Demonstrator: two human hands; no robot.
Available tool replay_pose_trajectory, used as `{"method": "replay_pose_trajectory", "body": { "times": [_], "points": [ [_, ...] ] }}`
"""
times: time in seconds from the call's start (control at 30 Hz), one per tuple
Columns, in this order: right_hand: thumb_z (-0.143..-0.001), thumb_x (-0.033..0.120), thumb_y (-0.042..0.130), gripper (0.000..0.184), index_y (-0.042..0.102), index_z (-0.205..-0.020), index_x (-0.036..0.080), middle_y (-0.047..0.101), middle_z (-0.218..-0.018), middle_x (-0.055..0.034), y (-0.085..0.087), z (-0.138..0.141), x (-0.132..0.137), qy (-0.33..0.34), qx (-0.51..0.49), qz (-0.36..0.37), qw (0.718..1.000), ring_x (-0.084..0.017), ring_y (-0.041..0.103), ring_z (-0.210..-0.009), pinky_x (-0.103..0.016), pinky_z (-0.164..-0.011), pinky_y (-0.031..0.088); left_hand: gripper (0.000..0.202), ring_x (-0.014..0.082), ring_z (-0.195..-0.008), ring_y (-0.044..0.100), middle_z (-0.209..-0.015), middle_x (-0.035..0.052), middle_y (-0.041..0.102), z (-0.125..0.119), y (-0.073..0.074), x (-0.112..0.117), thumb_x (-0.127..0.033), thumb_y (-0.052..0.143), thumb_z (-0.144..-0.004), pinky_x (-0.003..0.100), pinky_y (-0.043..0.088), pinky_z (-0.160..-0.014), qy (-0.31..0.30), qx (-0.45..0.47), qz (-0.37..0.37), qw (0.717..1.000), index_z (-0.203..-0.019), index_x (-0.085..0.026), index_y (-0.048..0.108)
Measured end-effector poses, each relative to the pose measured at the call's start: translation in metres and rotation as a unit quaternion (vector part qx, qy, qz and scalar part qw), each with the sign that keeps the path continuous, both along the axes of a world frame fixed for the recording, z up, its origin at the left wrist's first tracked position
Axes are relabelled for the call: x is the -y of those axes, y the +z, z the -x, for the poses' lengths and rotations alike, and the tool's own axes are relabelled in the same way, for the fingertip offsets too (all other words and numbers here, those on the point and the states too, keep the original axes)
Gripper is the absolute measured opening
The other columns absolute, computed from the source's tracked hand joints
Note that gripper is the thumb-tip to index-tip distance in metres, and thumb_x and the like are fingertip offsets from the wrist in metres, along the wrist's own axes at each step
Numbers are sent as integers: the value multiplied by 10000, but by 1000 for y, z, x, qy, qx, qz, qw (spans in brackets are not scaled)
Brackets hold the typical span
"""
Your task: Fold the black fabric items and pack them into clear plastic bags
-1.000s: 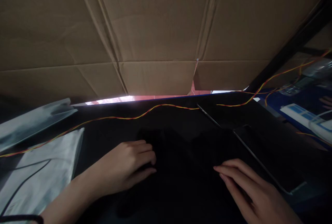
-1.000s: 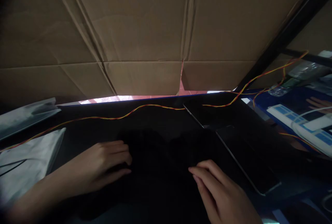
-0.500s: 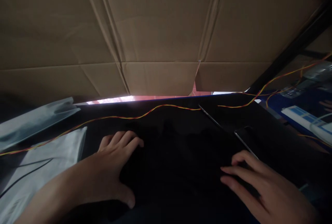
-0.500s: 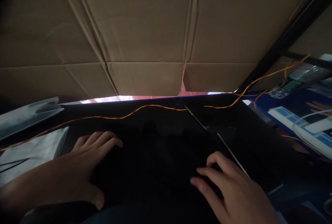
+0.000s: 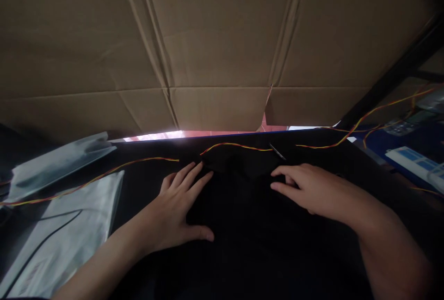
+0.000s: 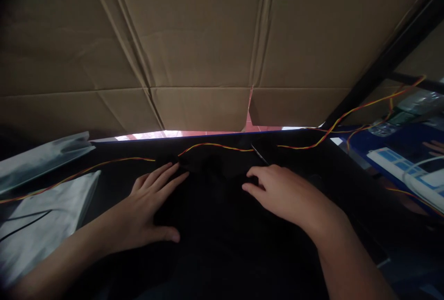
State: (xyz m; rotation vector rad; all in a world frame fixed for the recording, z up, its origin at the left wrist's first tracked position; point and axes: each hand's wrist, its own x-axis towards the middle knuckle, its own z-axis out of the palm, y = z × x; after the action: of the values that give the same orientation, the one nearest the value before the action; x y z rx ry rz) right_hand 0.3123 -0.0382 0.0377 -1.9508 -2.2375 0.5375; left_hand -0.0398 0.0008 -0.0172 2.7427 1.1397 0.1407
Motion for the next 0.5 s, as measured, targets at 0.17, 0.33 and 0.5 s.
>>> {"method": "replay_pose_trajectory", "body": {
  "times": [0.17,0.33,0.5],
  "points": [
    [-1019,387,592,265,821,-967,264,786,-840,-59,-4,2,-26,-41,64,-47,996,-252,736,-714,-353,-577,474,1310,544,-1601,244,-1758,212,303,12,-8,1,-974,623,-745,784,332,-1173,1,-18,7,1000,-1743,-310,94],
    [-1019,331,635,136,760,-1029,278,729,-857,5,-13,13,-27,14,-16,-91,996,-188,691,-753,-323,-645,485,923,487,-1453,490,-1559,189,569,4,3,0,-863,646,-857,737,372,-1171,16,29,-66,997,-1533,-240,554],
    [-1024,279,676,167,760,-1168,286,743,-1121,-14,-23,32,-22,175,-112,-60,976,-181,712,-1006,-311,-858,534,703,407,-1543,432,-1710,146,421,-5,3,-2,-611,551,-1062,601,473,-1172,-39,39,-46,997,-1662,-285,384]
  ]
}}
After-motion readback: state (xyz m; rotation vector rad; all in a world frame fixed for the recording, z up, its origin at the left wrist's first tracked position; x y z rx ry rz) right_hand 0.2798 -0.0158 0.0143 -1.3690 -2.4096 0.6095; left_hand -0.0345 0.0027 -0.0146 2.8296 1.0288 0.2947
